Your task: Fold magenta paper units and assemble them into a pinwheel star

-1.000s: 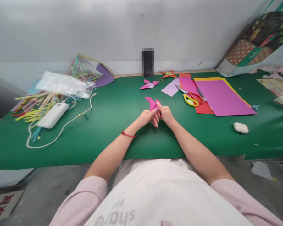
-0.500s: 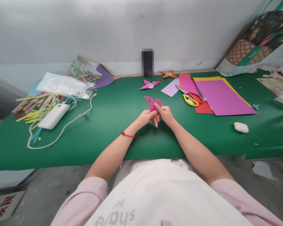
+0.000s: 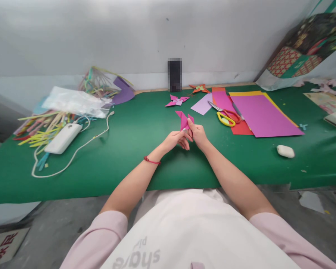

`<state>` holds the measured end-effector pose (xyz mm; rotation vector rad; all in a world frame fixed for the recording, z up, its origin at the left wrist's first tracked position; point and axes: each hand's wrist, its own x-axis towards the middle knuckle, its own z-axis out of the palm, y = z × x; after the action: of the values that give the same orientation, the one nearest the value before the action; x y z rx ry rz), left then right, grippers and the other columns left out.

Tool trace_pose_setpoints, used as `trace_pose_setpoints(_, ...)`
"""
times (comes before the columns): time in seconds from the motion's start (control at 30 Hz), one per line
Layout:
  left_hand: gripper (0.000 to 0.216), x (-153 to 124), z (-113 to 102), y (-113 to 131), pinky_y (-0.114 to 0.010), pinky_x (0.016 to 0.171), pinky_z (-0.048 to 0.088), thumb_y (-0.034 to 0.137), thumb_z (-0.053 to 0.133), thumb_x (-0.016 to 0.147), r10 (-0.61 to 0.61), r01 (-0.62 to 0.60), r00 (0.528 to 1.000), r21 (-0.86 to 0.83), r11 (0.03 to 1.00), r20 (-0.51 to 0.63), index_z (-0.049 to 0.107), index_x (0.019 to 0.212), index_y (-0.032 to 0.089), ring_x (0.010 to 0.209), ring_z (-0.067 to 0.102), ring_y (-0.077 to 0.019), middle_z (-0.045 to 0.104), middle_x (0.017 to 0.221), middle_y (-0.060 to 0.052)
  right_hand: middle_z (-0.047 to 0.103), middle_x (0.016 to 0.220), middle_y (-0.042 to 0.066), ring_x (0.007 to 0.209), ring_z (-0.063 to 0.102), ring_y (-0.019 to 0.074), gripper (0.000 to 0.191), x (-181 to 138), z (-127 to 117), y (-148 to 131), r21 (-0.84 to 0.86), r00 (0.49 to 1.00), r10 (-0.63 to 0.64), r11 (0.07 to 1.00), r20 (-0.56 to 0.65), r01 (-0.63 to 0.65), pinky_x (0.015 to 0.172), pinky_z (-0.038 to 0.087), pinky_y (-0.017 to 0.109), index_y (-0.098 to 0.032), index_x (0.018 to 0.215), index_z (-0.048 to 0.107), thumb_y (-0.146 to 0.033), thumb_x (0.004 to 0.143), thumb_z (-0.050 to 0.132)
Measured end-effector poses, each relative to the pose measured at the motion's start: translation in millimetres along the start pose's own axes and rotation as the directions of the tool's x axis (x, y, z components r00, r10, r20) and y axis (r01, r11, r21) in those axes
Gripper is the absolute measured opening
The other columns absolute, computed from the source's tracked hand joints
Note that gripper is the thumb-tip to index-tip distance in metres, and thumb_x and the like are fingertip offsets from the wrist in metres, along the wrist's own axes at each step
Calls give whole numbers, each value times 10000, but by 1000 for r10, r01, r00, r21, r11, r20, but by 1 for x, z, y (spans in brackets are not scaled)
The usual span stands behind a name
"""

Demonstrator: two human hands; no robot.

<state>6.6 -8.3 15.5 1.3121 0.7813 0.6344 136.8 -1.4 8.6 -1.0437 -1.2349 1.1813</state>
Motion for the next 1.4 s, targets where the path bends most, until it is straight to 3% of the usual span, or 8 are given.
trace_pose_setpoints(0.2,586,1,2,2,-212,490,466,614,421,833,11,-10,997,12,1000,-74,644,694,91,430,590,-114,621,489,-55,315,265,-43,276,307,59,674,0,0,1,-8,1000,6,1000,23,-6,348,258,240,-208,316,345,-753,693,468)
trace_pose_setpoints(0.43,499,2,1,1,-195,479,451,524,441,869,39,-33,980,34,999,-193,638,688,103,420,576,-100,609,478,-35,306,344,-120,296,278,74,520,2,1,3,77,999,31,997,-33,-29,321,211,239,-238,724,479,-713,578,631)
trace_pose_setpoints(0.57,572,3,0,4,-202,466,441,597,360,868,9,-8,974,2,1000,-225,637,726,116,421,580,-111,610,478,-35,350,375,-110,319,304,69,508,4,-2,4,97,998,31,995,-57,-26,340,264,232,-234,757,518,-676,561,672)
trace_pose_setpoints(0.7,660,4,-6,5,-223,483,453,646,248,868,-45,30,963,-62,998,-265,605,652,134,421,579,-122,601,471,-42,551,574,-51,425,442,71,464,3,-4,7,94,1000,-12,996,19,10,381,335,207,-226,848,581,-596,593,697)
trace_pose_setpoints(0.87,385,4,-10,4,-207,501,455,456,507,846,34,-78,946,-125,989,-321,579,650,133,431,563,-97,605,494,-17,635,825,-1,552,518,85,377,4,-7,13,121,992,-77,991,105,64,429,412,195,-233,952,607,-429,645,705)
trace_pose_setpoints(1.0,287,4,-10,4,-192,482,439,353,508,846,76,-139,908,-125,982,-412,571,664,141,436,560,-89,604,503,-5,617,1104,43,589,525,81,462,5,-8,13,68,987,-140,989,77,135,421,422,187,-270,1100,566,-337,660,691)
trace_pose_setpoints(1.23,308,4,-13,4,-233,553,474,345,470,843,147,-152,806,39,988,-573,580,620,163,493,593,-112,605,523,-5,576,1191,54,757,583,131,140,-4,-3,4,-215,945,-307,921,116,325,461,451,213,-243,853,686,-238,729,621)
trace_pose_setpoints(1.4,321,5,-15,6,-243,563,484,292,436,846,26,-75,880,-85,994,-475,591,609,142,478,592,-116,625,535,-28,631,1118,48,941,601,189,89,-1,-10,3,-199,937,-333,916,110,349,550,503,255,-259,782,715,-284,743,639)
